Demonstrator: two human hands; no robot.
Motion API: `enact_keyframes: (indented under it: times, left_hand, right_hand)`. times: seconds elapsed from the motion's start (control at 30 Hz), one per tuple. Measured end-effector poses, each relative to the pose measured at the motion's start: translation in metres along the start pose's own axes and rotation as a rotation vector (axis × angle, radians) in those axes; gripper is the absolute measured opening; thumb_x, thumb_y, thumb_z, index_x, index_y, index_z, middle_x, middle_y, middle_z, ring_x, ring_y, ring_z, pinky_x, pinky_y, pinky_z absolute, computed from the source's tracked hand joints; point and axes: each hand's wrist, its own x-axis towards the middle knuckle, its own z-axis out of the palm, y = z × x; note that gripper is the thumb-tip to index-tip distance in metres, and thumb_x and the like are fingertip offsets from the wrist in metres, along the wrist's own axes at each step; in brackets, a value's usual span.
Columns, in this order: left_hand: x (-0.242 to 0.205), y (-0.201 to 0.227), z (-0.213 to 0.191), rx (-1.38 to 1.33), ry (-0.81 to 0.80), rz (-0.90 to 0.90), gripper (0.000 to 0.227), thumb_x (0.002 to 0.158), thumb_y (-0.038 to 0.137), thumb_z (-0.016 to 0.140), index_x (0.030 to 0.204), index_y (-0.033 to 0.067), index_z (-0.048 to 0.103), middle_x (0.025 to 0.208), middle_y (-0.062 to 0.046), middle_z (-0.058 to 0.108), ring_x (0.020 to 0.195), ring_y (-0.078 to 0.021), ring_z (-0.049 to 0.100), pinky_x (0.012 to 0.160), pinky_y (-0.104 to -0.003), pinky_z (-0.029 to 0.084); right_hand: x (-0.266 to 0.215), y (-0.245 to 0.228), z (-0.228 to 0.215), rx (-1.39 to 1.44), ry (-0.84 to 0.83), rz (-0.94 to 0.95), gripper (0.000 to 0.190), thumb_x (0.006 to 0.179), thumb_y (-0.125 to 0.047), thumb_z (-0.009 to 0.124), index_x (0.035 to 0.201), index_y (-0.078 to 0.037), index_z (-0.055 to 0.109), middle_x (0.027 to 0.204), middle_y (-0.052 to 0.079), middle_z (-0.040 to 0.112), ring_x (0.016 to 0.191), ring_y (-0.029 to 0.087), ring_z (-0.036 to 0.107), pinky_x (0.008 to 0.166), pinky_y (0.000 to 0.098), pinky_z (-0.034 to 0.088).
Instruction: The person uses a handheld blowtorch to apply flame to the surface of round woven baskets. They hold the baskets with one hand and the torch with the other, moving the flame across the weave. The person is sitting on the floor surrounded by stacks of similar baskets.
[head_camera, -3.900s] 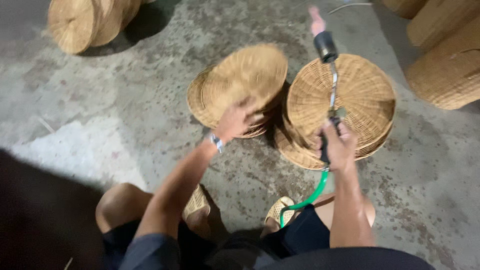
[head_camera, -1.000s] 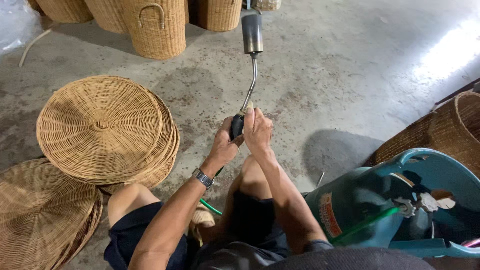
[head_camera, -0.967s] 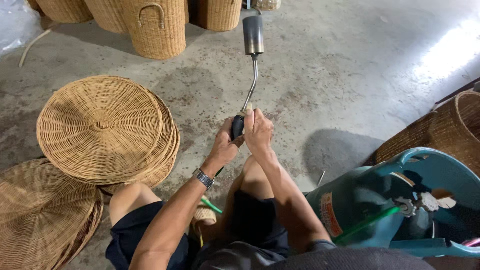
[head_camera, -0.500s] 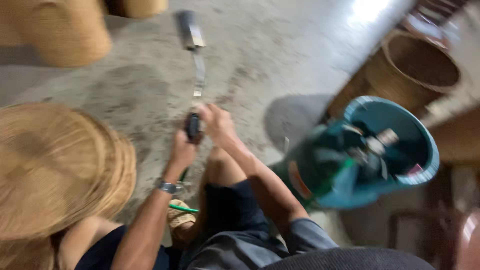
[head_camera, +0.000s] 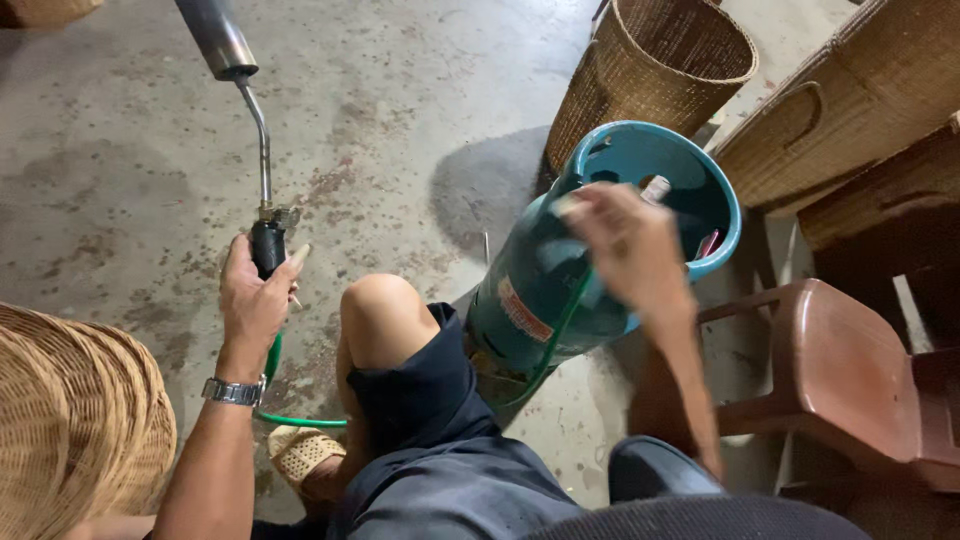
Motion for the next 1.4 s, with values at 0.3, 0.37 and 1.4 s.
enact_keyframes:
  times: [0.3, 0.37, 1.4]
  left_hand:
    - [0.009, 0.005, 0.007, 0.096, -0.037, -0.008, 0.029, 0.093, 0.018, 0.077, 0.099, 0.0057, 0.051, 0.075, 0.001, 0.057, 0.058, -0.0068, 0.052, 0.049, -0.025, 0.043]
    - [0.011, 0.007, 0.007, 0.114, -0.056, -0.018, 0.029, 0.094, 0.02, 0.075, 0.097, 0.0051, 0.05, 0.074, 0.001, 0.057, 0.058, -0.0066, 0.054, 0.048, -0.025, 0.044]
    - [0.023, 0.022, 0.017, 0.125, -0.063, -0.023, 0.026, 0.09, 0.022, 0.073, 0.096, 0.0073, 0.053, 0.071, 0.001, 0.053, 0.056, -0.0084, 0.049, 0.047, -0.028, 0.041]
  right_hand:
    - [0.031, 0.126, -0.022, -0.43, -0.649, 0.422, 0.059, 0.1, -0.051, 0.051, 0.131, -0.002, 0.049, 0.097, 0.024, 0.068, 0.089, 0.04, 0.068, 0.074, 0.0517, 0.053]
    - [0.027, 0.137, -0.011, -0.471, -0.674, 0.448, 0.061, 0.099, -0.051, 0.052, 0.136, -0.003, 0.047, 0.091, 0.028, 0.067, 0.085, 0.043, 0.069, 0.073, 0.0534, 0.053]
    - [0.031, 0.187, 0.009, -0.578, -0.632, 0.127, 0.054, 0.103, -0.05, 0.047, 0.095, 0.002, 0.058, 0.088, 0.026, 0.066, 0.084, 0.039, 0.069, 0.076, 0.0469, 0.057]
